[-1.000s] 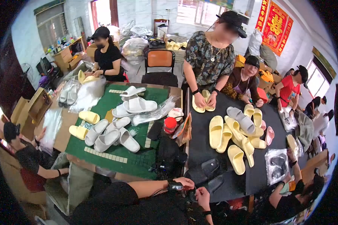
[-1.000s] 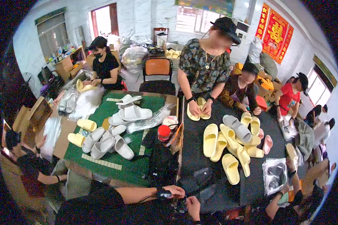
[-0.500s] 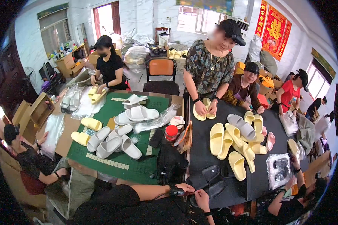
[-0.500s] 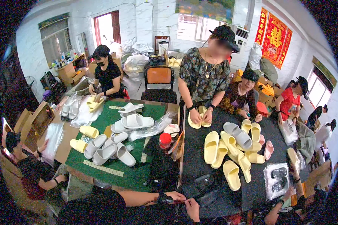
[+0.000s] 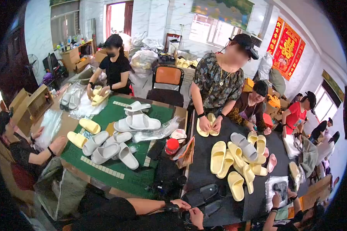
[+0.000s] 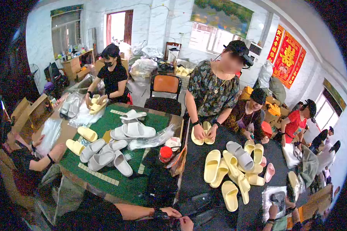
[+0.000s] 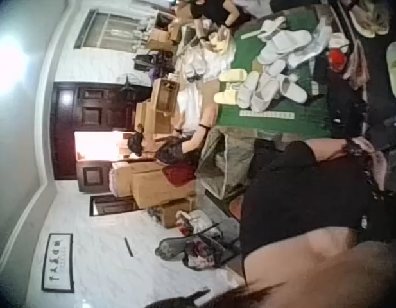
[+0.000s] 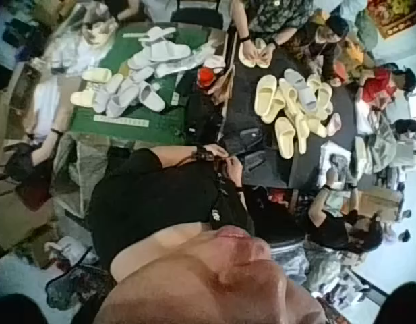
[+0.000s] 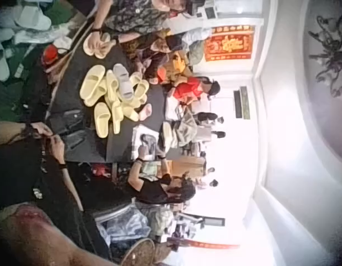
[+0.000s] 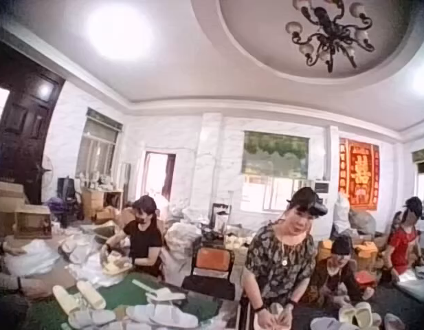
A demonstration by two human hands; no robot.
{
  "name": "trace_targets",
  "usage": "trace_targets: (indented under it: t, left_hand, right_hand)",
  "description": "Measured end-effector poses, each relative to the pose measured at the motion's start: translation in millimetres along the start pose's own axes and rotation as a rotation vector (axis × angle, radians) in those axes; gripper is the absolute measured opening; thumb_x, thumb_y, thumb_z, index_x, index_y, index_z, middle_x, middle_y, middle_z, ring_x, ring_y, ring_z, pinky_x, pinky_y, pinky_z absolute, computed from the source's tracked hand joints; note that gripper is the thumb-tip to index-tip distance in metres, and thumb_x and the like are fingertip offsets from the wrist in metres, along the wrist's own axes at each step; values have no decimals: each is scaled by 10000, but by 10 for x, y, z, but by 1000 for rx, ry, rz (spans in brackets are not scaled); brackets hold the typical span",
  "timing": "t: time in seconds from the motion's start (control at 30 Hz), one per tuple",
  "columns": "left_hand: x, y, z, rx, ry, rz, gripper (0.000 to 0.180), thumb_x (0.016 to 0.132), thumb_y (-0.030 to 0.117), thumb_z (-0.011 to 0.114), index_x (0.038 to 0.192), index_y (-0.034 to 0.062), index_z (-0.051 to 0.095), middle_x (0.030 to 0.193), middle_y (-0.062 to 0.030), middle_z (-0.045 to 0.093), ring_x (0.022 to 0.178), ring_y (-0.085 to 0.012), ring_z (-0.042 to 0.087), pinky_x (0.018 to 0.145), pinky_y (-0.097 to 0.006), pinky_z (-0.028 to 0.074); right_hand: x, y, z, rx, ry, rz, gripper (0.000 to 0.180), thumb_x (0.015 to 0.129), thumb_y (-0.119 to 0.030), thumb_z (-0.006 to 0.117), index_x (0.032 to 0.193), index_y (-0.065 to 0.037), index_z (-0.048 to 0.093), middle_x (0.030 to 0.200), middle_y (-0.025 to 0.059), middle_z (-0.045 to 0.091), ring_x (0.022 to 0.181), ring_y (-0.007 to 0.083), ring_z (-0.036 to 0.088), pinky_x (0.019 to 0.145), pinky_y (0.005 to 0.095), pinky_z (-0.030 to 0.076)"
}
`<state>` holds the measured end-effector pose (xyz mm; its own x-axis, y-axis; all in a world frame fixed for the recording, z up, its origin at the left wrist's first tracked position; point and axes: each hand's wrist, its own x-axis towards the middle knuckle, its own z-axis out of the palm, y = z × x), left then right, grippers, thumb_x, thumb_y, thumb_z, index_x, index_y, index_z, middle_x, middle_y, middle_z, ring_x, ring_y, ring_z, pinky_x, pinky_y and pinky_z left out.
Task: Assembling, inspecting, and organizing various shoe components in a factory setting.
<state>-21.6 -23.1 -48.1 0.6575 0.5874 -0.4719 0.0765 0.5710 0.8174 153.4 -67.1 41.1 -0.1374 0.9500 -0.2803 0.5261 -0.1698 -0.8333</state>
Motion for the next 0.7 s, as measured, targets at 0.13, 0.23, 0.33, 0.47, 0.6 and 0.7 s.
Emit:
trace_targets:
  t: [0.13,0.23,0.33,0.47,0.6,0.7]
  left_hand:
    - [-6,-21,0,-72,-62,39,395,861,394,597,1120,98,626,1030,-3,642,880,-94,578,791,-229,450]
    - [-72,199,15,157,50,7,394,874,421,563,1113,114,625,948,-10,650,771,-86,581,657,-223,452]
    - [-321,598,80,6,77,-130,346,890,400,546,1054,105,624,800,-7,627,625,-63,546,523,-214,409]
    - [-202,305,-72,-170,-32,-233,293,884,291,596,1047,48,593,742,0,578,582,-85,517,490,-224,381]
    - [-222,611,191,14,46,-232,261,876,294,607,989,59,623,702,21,563,533,-67,469,453,-225,348]
    - [-14,301,11,203,0,-187,256,857,302,631,966,71,643,747,23,591,618,-66,502,531,-220,389]
  right_hand:
    - [-10,29,36,-109,51,34,207,850,-181,598,793,18,587,556,71,567,495,123,556,477,284,422]
    - [9,199,48,-123,34,-51,199,850,-221,599,844,-22,595,659,116,598,601,222,599,544,323,451]
    - [42,0,63,-115,37,-70,206,847,-259,593,868,-54,593,713,160,612,674,338,619,583,378,473]
    - [62,64,36,-113,41,-43,191,859,-229,582,889,-41,581,701,143,600,633,306,602,572,365,456]
    - [6,160,-59,-144,27,5,189,855,-232,574,883,-45,587,712,141,607,649,306,607,578,375,458]
    - [17,172,-10,-140,38,-20,195,840,-242,580,886,-54,607,717,134,611,662,299,608,588,369,460]
